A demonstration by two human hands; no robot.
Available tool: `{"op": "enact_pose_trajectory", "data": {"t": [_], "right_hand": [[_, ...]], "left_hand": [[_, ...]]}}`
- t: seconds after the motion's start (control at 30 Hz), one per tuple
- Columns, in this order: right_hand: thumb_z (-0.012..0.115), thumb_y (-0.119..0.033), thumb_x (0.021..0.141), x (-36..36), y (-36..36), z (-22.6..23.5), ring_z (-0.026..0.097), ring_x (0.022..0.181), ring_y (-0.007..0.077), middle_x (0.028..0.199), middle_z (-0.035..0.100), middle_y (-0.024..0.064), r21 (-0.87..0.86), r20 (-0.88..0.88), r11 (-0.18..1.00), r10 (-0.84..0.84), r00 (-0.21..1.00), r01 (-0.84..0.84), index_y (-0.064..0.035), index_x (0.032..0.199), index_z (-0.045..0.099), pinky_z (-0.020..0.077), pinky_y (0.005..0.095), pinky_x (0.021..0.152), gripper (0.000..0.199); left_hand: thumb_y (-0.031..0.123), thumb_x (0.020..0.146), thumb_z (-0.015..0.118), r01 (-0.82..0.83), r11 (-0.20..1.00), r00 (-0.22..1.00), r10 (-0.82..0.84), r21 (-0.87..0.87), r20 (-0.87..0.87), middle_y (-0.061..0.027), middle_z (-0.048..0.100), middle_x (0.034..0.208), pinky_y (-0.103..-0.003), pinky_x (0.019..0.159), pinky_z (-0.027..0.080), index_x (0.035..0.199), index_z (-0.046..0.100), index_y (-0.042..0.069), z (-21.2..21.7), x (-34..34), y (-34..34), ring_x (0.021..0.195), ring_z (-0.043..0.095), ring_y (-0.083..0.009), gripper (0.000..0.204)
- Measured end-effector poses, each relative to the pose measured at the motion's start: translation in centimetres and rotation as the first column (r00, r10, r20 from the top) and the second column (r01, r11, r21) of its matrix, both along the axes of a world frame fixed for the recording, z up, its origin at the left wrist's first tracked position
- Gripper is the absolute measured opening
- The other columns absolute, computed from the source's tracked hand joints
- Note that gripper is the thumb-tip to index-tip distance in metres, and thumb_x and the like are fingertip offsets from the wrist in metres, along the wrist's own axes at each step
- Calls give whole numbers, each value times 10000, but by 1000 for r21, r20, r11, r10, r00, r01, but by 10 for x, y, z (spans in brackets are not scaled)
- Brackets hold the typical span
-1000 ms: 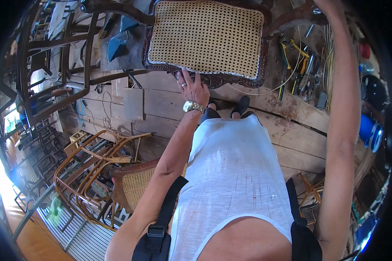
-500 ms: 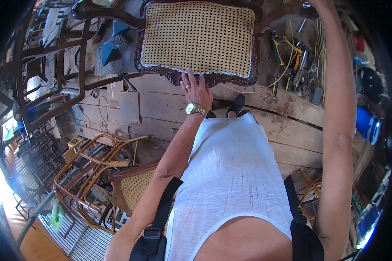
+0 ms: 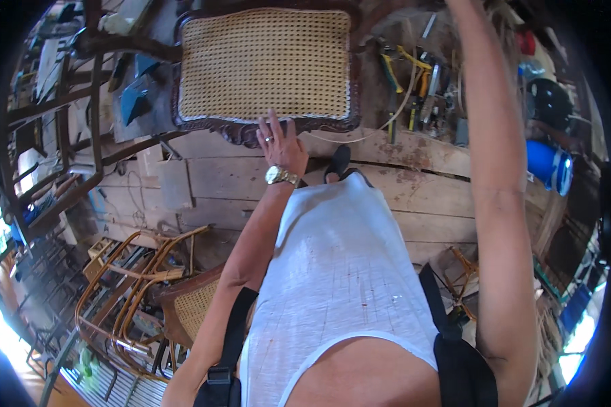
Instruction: The person is repairing a cane chair seat, applying glue and trimming weaving material.
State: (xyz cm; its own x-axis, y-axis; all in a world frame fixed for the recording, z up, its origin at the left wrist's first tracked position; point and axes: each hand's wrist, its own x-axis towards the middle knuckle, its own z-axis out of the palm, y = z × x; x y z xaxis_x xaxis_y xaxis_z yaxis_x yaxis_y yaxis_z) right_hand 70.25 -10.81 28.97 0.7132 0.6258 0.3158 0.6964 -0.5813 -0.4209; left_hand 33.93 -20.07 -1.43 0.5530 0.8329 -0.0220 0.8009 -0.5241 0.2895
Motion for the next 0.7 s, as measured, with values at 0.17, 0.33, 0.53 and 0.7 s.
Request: {"op": "enact_pose_trajectory", "data": {"t": [0.17, 0.33, 0.53, 0.7], "right_hand": [[627, -607, 890, 5, 0, -4, 507, 1280, 480, 1371, 496, 366, 50, -51, 998, 32, 998, -30, 88, 1387, 411, 442, 489, 1072, 881], [633, -585, 892, 3, 0, -4, 446, 1335, 482, 1382, 486, 365, 70, -14, 997, 18, 1000, -17, 86, 1387, 412, 397, 488, 1114, 862], [640, -562, 894, 3, -1, -7, 366, 1398, 495, 1449, 439, 345, 68, 16, 997, 26, 1000, -27, 97, 1436, 364, 311, 484, 1181, 897], [627, -541, 906, 7, 0, -10, 317, 1429, 500, 1486, 397, 348, 62, 110, 998, 10, 994, -17, 116, 1480, 301, 295, 481, 1198, 932]], "left_hand": [[155, 823, 645, 54, 998, 998, -54, -18, -23, -205, 161, 1654, -617, 1195, 167, 1369, 585, 84, 5, 15, -11, 1506, 139, -476, 554], [118, 814, 635, 112, 993, 991, -114, 32, 69, -206, 190, 1641, -623, 1185, 182, 1420, 549, 237, 15, 24, -18, 1495, 162, -485, 624], [127, 832, 623, 87, 995, 986, -92, 39, 137, -249, 207, 1621, -642, 1175, 179, 1423, 543, 216, 25, 37, -16, 1478, 176, -513, 603], [177, 847, 634, 204, 978, 965, -207, 35, 160, -240, 196, 1621, -652, 1168, 183, 1365, 588, 170, 29, 71, -16, 1476, 176, -512, 521]]}}
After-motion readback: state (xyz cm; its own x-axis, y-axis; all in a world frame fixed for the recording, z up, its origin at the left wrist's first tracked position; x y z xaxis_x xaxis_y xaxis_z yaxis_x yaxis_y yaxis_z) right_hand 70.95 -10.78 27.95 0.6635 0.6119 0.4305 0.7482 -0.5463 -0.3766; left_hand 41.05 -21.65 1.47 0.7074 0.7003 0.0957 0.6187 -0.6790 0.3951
